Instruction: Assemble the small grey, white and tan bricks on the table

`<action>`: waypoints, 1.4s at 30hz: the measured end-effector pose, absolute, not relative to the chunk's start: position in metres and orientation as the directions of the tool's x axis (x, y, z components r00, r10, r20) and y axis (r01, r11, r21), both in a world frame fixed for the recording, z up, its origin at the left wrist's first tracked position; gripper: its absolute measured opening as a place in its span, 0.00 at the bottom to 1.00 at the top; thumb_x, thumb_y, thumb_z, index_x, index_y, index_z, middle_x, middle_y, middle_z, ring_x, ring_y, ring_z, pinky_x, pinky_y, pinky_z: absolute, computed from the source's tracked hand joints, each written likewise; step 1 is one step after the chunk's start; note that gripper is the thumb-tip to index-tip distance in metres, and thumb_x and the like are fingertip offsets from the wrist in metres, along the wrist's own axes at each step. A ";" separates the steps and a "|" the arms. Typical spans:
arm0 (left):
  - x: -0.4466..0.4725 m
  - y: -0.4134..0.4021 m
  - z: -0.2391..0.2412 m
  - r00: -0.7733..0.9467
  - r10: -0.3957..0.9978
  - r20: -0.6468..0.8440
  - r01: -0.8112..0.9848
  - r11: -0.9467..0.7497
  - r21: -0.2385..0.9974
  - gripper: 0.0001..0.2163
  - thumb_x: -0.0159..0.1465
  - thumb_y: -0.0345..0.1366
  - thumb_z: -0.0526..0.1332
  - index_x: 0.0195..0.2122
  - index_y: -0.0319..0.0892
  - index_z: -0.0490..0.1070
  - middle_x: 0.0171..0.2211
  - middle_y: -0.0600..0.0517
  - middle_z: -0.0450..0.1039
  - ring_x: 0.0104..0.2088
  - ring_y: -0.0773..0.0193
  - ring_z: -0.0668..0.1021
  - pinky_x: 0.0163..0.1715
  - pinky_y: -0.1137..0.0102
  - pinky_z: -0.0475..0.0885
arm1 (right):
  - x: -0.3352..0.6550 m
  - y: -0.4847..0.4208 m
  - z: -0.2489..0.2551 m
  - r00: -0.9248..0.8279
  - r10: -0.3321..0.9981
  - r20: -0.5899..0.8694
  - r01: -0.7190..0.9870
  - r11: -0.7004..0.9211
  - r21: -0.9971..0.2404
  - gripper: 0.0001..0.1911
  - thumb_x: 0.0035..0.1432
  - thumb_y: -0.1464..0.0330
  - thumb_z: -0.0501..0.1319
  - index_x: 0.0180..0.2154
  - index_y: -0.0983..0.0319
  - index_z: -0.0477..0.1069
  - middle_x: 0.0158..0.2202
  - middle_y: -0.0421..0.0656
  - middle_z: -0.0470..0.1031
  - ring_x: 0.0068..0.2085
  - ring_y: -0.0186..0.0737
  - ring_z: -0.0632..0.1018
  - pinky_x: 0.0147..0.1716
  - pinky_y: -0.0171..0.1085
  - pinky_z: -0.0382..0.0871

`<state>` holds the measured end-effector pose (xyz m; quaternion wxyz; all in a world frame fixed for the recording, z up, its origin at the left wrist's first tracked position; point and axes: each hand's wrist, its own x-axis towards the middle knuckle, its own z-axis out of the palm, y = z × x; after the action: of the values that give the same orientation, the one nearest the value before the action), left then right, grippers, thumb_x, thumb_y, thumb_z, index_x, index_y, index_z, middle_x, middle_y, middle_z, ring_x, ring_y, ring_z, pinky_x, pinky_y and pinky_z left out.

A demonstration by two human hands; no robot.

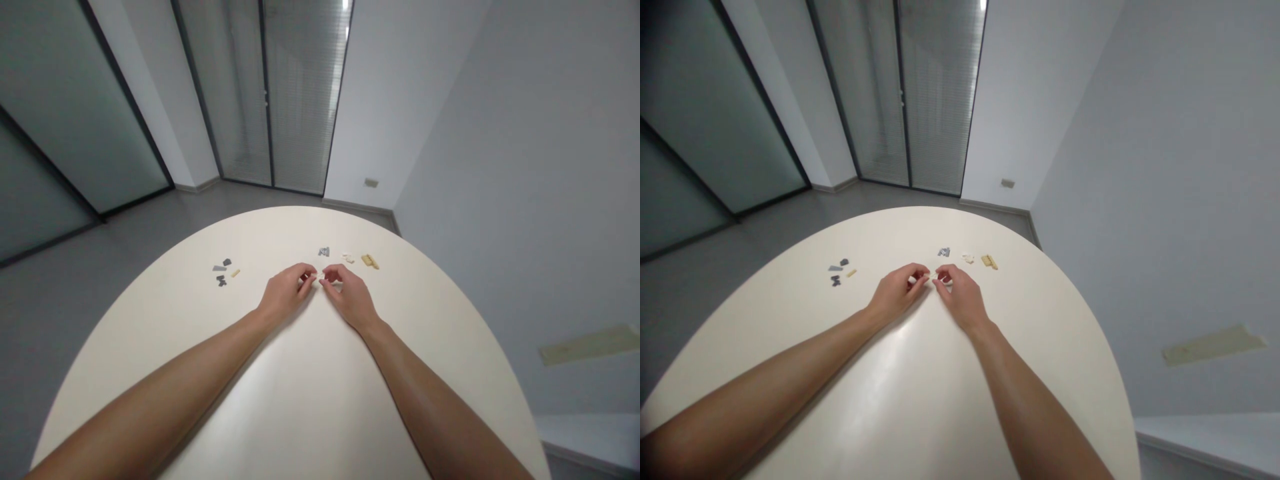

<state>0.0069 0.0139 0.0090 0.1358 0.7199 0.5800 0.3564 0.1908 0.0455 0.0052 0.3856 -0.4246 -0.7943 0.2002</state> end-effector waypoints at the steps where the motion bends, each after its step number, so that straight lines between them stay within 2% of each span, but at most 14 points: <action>1: 0.007 0.014 0.008 0.071 0.931 0.358 0.738 -0.291 0.609 0.10 0.69 0.38 0.55 0.46 0.47 0.74 0.42 0.53 0.80 0.36 0.64 0.80 0.38 0.69 0.73 | 0.191 0.046 0.005 -0.346 0.829 0.440 0.518 0.560 -0.646 0.08 0.62 0.68 0.62 0.44 0.57 0.71 0.40 0.42 0.79 0.39 0.40 0.78 0.42 0.40 0.70; 7: 0.006 0.016 0.005 0.061 0.932 0.358 0.734 -0.285 0.617 0.10 0.68 0.37 0.56 0.47 0.47 0.74 0.44 0.53 0.80 0.37 0.63 0.80 0.39 0.68 0.73 | 0.191 0.044 0.007 -0.364 0.822 0.437 0.516 0.569 -0.640 0.03 0.62 0.69 0.60 0.39 0.57 0.72 0.38 0.41 0.78 0.39 0.40 0.77 0.42 0.39 0.69; 19: 0.007 0.014 0.010 0.068 0.936 0.346 0.734 -0.282 0.618 0.11 0.69 0.39 0.55 0.46 0.47 0.75 0.43 0.52 0.80 0.37 0.63 0.80 0.39 0.68 0.73 | 0.191 0.043 0.008 -0.351 0.836 0.422 0.520 0.549 -0.655 0.05 0.64 0.67 0.59 0.41 0.57 0.73 0.39 0.42 0.79 0.40 0.40 0.78 0.43 0.40 0.69; 42: 0.009 0.012 0.013 0.066 0.939 0.339 0.755 -0.269 0.598 0.11 0.69 0.40 0.54 0.43 0.47 0.76 0.40 0.52 0.81 0.37 0.61 0.80 0.37 0.67 0.71 | 0.191 0.046 0.006 -0.342 0.799 0.495 0.488 0.601 -0.633 0.07 0.65 0.67 0.57 0.41 0.57 0.73 0.40 0.42 0.79 0.41 0.41 0.78 0.45 0.41 0.70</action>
<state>0.0093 0.0124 0.0126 0.1331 0.7178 0.5898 0.3452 0.1908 0.0459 0.0059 0.4076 -0.4038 -0.7965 0.1909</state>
